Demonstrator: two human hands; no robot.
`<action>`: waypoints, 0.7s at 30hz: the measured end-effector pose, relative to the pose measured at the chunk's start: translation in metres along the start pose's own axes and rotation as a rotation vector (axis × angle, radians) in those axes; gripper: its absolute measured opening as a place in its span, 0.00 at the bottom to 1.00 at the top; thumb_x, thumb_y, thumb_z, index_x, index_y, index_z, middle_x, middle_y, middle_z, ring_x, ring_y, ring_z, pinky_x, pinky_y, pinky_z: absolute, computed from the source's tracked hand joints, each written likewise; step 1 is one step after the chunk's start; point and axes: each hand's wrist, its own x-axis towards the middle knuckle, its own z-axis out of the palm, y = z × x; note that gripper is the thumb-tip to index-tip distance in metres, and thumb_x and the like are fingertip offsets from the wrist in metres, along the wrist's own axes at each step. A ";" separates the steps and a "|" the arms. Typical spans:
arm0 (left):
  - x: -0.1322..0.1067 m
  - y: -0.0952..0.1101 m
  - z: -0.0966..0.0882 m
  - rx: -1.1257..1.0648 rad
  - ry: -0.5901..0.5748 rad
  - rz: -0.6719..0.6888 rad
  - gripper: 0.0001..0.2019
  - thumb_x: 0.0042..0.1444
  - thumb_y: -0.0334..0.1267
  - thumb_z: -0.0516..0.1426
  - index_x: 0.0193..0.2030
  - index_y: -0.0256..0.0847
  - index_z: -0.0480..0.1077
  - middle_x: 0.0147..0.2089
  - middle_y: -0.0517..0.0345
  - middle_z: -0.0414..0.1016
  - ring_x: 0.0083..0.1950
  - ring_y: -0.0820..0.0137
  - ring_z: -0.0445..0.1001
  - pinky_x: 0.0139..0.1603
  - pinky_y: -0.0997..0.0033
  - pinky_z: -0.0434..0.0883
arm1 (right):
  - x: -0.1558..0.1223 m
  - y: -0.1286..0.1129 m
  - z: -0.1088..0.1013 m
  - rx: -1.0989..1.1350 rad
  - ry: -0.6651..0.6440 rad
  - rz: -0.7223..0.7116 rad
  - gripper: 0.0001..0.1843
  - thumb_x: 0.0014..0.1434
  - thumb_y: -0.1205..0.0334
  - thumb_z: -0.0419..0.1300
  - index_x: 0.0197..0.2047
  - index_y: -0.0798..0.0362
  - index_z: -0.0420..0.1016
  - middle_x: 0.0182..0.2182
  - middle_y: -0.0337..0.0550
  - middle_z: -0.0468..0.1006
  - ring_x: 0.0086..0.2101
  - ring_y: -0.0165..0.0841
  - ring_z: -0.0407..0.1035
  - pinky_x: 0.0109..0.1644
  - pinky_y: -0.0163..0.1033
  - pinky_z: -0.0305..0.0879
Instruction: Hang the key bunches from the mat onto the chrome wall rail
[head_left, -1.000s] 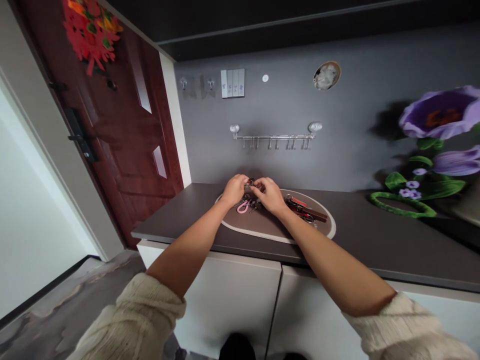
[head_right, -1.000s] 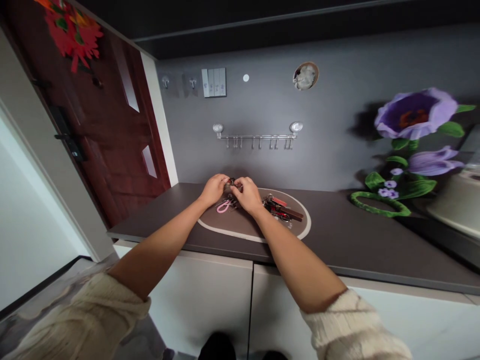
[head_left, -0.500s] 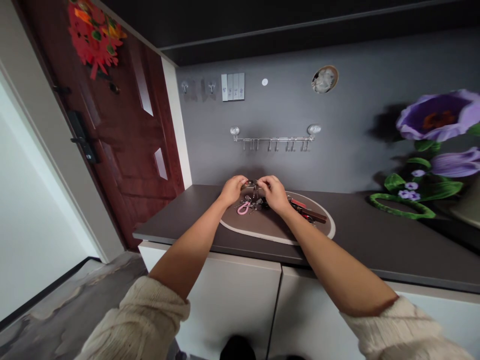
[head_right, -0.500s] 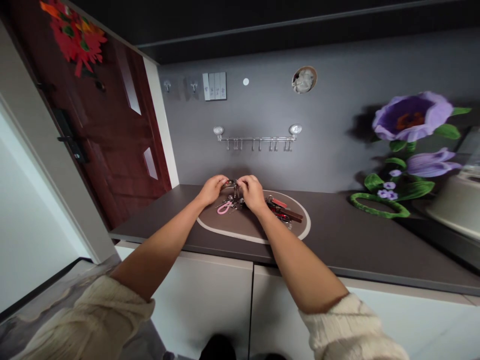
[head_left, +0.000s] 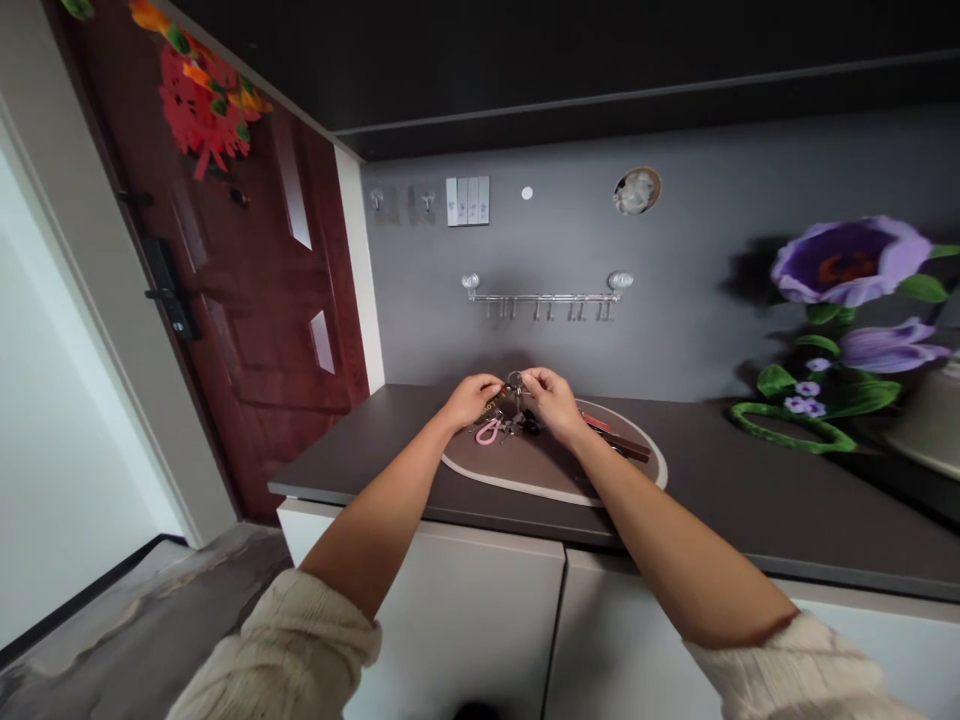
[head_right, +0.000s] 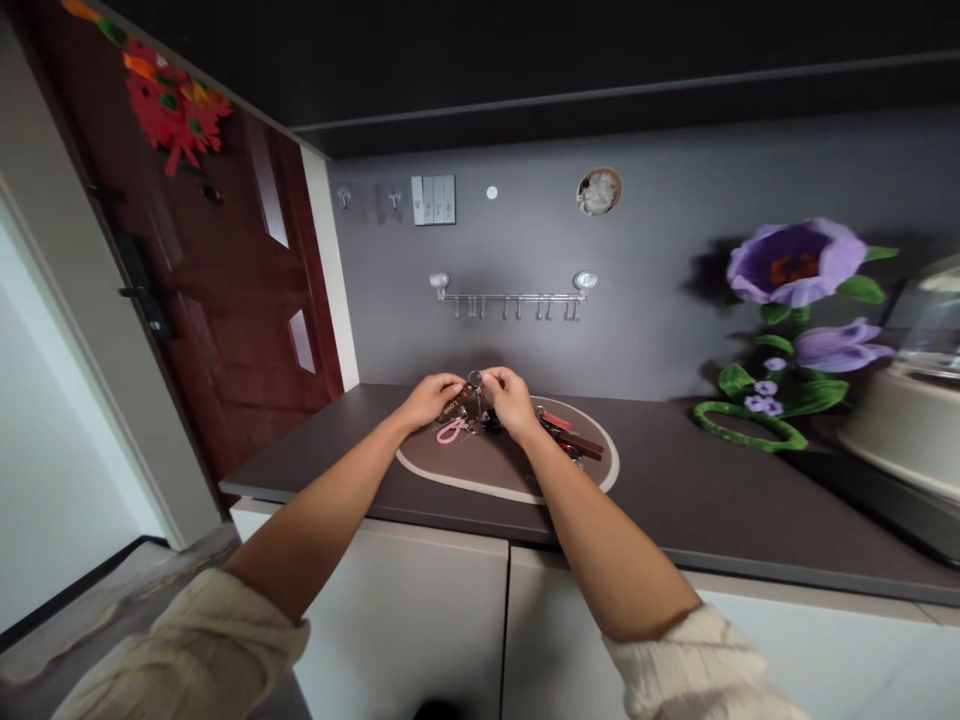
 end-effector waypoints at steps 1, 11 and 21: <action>0.000 -0.002 0.000 0.020 0.016 0.008 0.12 0.54 0.34 0.47 0.37 0.35 0.70 0.38 0.54 0.74 0.38 0.72 0.70 0.42 0.72 0.66 | 0.000 0.000 0.000 -0.005 0.006 -0.001 0.17 0.49 0.49 0.53 0.30 0.57 0.67 0.24 0.39 0.69 0.26 0.28 0.61 0.32 0.33 0.59; -0.007 -0.007 -0.008 0.556 0.290 -0.053 0.15 0.59 0.37 0.41 0.38 0.39 0.68 0.37 0.52 0.70 0.40 0.69 0.68 0.42 0.70 0.63 | 0.010 -0.009 0.000 -0.160 0.095 -0.084 0.16 0.50 0.50 0.51 0.29 0.56 0.68 0.25 0.41 0.71 0.27 0.30 0.63 0.34 0.36 0.60; -0.005 -0.009 -0.014 0.663 0.381 -0.094 0.17 0.60 0.37 0.38 0.36 0.38 0.67 0.35 0.50 0.70 0.39 0.67 0.68 0.40 0.69 0.62 | 0.070 -0.040 0.023 -0.291 0.134 -0.142 0.11 0.49 0.58 0.50 0.28 0.56 0.69 0.20 0.37 0.69 0.23 0.28 0.62 0.31 0.34 0.60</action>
